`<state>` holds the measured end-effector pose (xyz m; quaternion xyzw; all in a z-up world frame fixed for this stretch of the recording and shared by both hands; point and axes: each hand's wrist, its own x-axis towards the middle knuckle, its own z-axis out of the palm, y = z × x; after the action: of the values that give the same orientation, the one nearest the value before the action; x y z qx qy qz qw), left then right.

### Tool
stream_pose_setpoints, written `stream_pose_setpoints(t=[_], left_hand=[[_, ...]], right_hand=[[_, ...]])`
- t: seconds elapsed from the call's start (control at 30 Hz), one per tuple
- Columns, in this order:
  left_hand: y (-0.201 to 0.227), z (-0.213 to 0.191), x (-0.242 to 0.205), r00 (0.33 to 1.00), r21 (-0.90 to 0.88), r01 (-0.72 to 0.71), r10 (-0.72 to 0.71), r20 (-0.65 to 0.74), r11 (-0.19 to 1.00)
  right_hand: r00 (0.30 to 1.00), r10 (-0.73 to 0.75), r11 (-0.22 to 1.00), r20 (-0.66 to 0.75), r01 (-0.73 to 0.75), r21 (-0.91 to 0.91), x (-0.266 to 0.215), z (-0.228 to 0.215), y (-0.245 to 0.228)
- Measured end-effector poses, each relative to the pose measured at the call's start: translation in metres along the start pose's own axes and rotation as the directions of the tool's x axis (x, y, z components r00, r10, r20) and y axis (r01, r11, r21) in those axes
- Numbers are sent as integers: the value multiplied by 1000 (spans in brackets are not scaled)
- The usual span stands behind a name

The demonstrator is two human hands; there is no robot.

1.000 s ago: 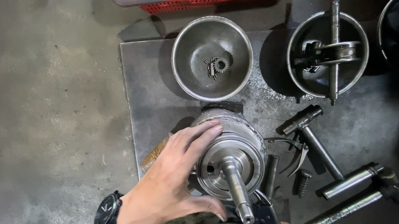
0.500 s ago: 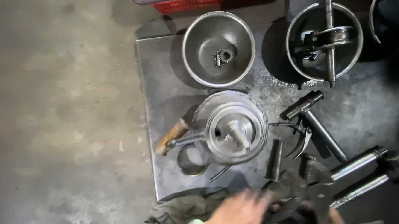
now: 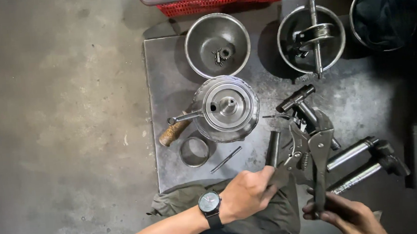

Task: The person assembles a mechanical component by placing a cylindrical metal part into a larger housing. They use a hammer and a metal rod to tap the part into place, then use a wrench to tighten a bolt on the assembly.

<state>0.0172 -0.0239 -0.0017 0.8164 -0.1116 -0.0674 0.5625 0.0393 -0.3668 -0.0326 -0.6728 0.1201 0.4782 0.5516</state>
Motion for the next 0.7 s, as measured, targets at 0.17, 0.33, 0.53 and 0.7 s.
stream_pose_setpoints(t=[0.17, 0.33, 0.53, 0.7], left_hand=[[-1, 5, -2, 1000, 47, 3, -3, 8, 999], [-5, 6, -2, 1000, 45, 13, -14, 18, 999], [-8, 13, -8, 993, -91, -30, 40, 111, 995], [6, -6, 1, 981, 265, -26, -26, 191, 964]], right_hand=[[965, -153, 825, -212, 7, -565, 12, 29, -6], [828, -536, 675, -166, 302, -673, 31, 27, 16], [927, -302, 903, 224, 202, 380, 47, -1, 2], [972, -163, 903, 170, 78, 422, 25, 82, -98]])
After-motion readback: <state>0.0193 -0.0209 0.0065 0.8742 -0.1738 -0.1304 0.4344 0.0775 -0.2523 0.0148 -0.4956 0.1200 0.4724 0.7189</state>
